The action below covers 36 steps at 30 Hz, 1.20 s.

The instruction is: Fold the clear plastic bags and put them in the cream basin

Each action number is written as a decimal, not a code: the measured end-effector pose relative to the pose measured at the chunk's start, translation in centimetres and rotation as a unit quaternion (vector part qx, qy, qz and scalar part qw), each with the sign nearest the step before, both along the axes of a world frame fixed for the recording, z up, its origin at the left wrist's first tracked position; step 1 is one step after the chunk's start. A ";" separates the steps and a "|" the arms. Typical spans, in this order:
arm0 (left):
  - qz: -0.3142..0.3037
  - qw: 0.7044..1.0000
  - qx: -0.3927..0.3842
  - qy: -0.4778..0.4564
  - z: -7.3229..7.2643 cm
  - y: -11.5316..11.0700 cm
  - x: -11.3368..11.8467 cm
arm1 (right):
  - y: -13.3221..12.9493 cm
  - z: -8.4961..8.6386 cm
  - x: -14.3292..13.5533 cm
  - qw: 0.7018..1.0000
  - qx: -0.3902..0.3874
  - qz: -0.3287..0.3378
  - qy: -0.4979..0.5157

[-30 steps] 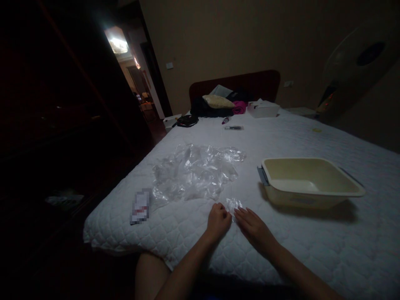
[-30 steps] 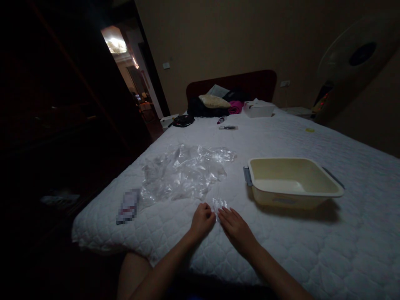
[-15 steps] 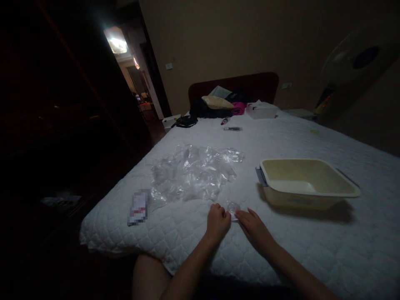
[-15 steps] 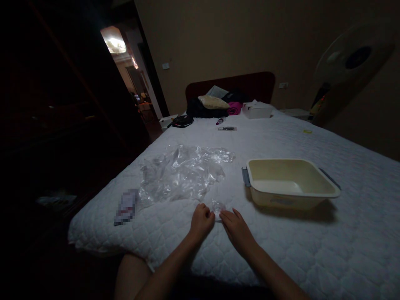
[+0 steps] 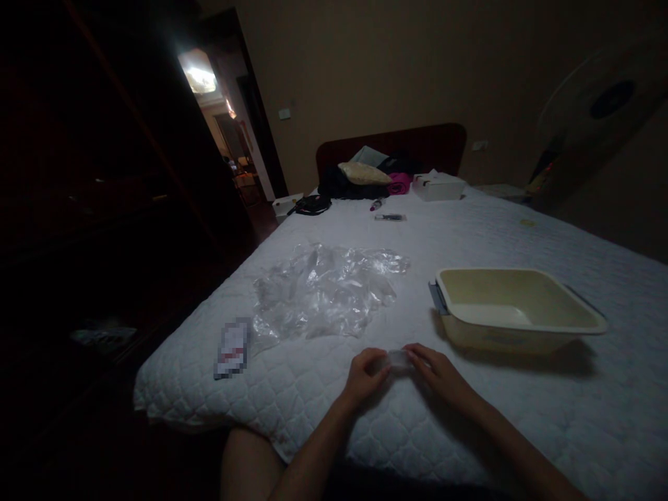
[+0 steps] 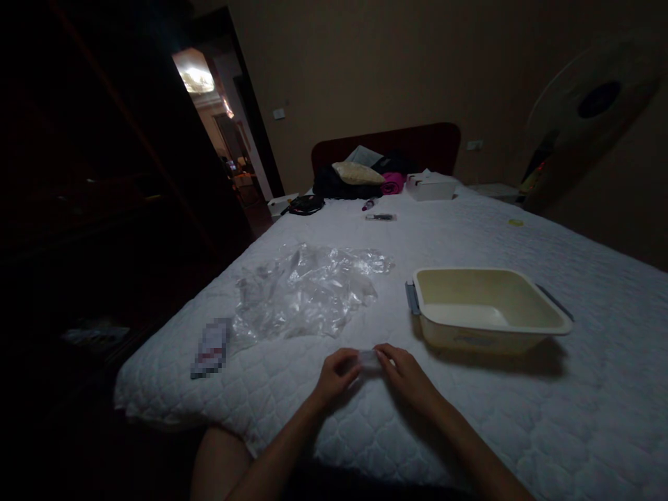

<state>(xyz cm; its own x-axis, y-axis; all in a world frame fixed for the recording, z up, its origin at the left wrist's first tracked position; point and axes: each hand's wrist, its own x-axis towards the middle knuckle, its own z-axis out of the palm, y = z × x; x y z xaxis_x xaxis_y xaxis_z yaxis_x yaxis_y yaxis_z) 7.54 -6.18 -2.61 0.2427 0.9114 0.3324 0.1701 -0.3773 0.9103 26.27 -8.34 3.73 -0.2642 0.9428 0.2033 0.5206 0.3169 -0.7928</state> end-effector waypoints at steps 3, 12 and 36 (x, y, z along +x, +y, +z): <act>-0.053 0.991 -0.104 -0.067 0.2 0.5 -0.1 | 0.0 0.4 -0.1 0.998 -0.038 0.010 0.056; -0.030 0.917 -0.330 -0.221 0.7 0.7 -0.5 | 1.4 -2.8 -0.7 0.944 -0.141 -0.129 0.268; -0.054 0.950 -0.276 -0.135 -0.2 0.7 -0.4 | 1.0 -1.9 -1.7 0.955 -0.096 -0.169 0.222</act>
<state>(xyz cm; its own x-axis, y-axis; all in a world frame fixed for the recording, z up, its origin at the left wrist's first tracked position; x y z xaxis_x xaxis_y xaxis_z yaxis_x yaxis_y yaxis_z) 7.14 -5.51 -2.79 0.3181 0.9398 -0.1252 -0.1099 0.1677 0.9797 24.59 -7.38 1.80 0.1332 0.9903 0.0388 0.1659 0.0164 -0.9860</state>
